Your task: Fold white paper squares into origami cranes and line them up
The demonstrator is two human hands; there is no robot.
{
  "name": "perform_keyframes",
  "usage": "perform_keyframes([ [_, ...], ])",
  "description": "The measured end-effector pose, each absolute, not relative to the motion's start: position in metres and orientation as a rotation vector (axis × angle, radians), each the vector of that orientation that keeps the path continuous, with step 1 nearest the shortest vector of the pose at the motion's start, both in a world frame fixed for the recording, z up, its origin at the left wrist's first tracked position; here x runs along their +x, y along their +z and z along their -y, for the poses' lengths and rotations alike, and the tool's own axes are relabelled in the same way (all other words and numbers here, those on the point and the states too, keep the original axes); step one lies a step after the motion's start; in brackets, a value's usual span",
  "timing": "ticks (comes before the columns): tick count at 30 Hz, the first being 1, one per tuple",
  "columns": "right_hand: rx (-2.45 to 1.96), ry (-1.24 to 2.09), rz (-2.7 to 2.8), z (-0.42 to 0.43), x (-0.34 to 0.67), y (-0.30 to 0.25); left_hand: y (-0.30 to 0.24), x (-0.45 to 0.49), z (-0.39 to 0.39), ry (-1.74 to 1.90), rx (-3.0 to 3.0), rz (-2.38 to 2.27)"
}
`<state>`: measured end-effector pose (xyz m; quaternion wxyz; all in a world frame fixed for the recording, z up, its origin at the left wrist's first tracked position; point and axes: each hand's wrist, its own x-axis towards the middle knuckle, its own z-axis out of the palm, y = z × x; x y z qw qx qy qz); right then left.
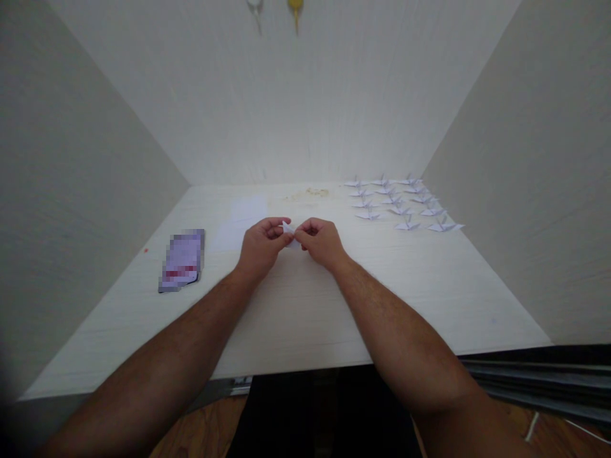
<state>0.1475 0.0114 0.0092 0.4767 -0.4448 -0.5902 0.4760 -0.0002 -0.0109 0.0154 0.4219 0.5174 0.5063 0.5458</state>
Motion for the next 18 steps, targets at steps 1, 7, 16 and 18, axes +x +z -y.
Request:
perform_keyframes([
  [1,-1.083,1.15,1.449,-0.0114,0.1477,0.0092,0.0162,-0.0002,0.0113,1.359,1.301,-1.267],
  [7,-1.072,1.156,1.422,-0.012,0.1472,0.0083,0.0176,-0.0005,0.0119,1.319,1.319,-1.263],
  [16,-1.084,1.112,1.45,-0.0127,0.1465,0.006,0.016,0.0015,0.0119,1.304,1.335,-1.22],
  [18,-1.084,1.14,1.451,-0.012,0.1462,0.0065,0.0157,0.0015,0.012,1.296,1.348,-1.226],
])
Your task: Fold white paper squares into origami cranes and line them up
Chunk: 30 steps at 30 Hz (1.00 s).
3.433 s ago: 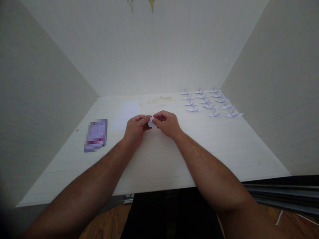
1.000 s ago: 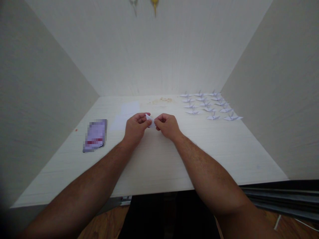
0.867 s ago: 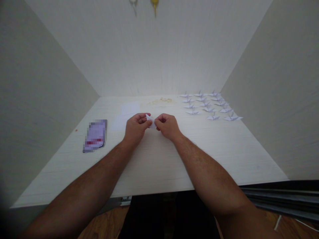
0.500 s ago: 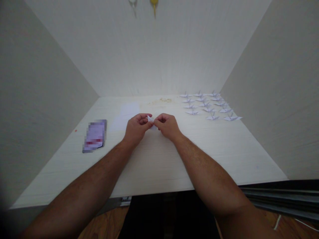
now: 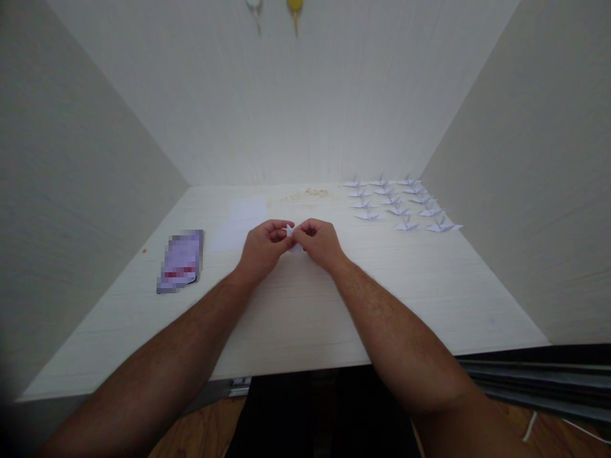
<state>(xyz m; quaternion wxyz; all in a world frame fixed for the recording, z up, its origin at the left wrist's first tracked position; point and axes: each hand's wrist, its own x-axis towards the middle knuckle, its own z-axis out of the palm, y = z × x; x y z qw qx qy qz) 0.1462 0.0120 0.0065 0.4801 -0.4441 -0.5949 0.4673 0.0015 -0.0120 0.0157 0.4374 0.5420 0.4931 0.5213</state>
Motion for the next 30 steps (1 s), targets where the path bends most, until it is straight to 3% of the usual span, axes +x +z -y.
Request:
perform_keyframes([
  [30,-1.085,1.024,1.441,-0.008,0.143,0.013,0.005,0.002,0.01,1.273,1.528,-1.171],
])
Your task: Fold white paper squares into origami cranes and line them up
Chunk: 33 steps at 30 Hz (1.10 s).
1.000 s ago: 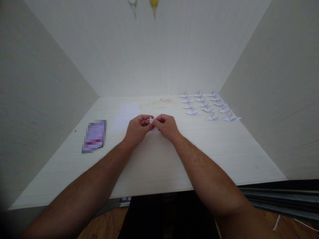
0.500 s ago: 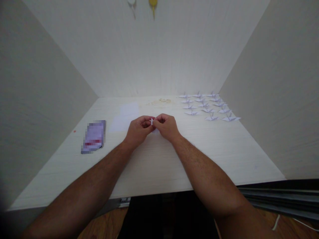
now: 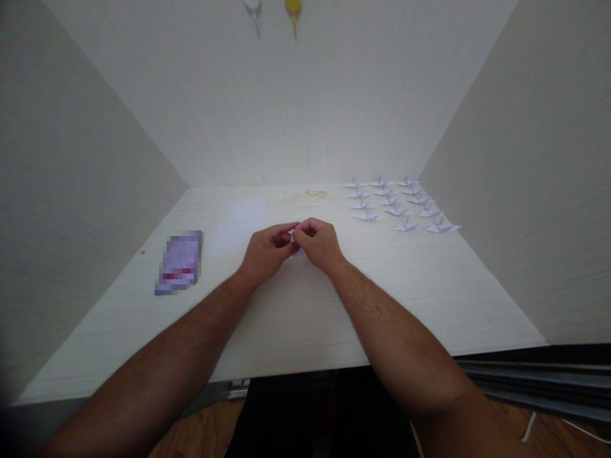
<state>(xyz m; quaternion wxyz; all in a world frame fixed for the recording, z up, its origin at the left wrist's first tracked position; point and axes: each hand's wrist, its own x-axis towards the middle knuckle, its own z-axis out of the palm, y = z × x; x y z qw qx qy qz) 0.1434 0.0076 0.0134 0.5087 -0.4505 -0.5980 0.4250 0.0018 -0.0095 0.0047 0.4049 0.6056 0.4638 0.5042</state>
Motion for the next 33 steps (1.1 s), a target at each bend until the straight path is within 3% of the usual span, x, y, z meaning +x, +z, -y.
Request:
perform_keyframes([
  [12,-1.118,1.081,1.489,-0.01,0.145,0.009,0.011,-0.002,0.008,1.398,1.294,-1.237],
  [33,-1.054,0.572,1.749,0.002,0.139,0.013,0.013,0.009,0.011,1.453,0.812,-0.886],
])
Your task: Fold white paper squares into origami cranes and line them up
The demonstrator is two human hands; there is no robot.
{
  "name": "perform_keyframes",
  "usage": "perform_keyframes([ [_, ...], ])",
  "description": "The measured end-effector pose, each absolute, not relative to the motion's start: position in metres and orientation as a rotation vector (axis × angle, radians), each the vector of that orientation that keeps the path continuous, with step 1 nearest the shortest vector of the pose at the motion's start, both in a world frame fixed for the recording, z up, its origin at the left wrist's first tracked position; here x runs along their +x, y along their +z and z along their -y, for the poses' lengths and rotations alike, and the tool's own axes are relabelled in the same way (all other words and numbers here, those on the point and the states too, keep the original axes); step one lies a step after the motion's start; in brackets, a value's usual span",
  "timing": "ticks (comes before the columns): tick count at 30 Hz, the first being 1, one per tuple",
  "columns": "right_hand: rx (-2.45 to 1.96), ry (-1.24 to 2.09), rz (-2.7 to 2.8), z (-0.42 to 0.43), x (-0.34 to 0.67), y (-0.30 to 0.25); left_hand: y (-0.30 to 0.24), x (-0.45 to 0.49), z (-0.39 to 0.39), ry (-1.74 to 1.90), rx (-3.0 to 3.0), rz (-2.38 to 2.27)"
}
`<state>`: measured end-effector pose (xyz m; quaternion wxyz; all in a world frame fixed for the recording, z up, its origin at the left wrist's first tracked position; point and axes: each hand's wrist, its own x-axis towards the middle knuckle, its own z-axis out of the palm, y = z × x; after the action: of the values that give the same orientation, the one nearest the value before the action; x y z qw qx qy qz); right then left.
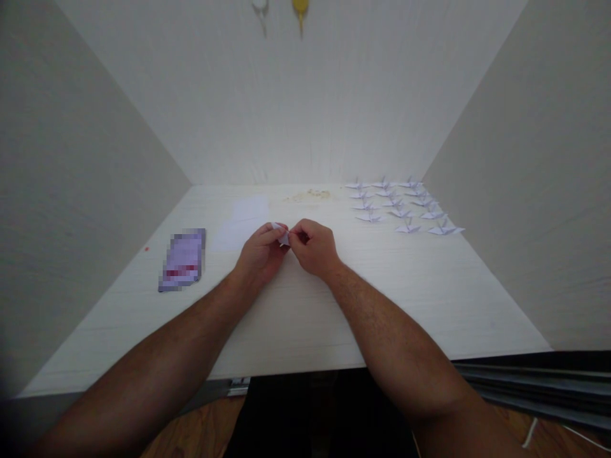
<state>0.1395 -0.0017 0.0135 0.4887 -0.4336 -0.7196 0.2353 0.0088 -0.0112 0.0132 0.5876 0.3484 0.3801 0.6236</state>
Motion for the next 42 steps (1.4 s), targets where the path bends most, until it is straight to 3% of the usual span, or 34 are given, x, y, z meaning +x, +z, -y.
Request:
perform_keyframes([
  [11,-1.05,0.488,1.755,0.0012,0.1397,0.0079,0.0144,0.0019,0.006,1.445,0.545,-0.799],
  [22,-1.081,0.863,1.549,-0.003,0.1395,0.0052,0.007,0.0067,0.0072,1.479,0.891,-0.933],
  [34,-1.096,0.73,1.618,-0.0023,0.1377,0.0133,0.0072,0.0101,0.0059,1.604,0.882,-1.039],
  [42,-1.125,0.911,1.472,-0.0067,0.1462,0.0127,0.0046,0.0061,0.0068,1.432,1.041,-1.115],
])
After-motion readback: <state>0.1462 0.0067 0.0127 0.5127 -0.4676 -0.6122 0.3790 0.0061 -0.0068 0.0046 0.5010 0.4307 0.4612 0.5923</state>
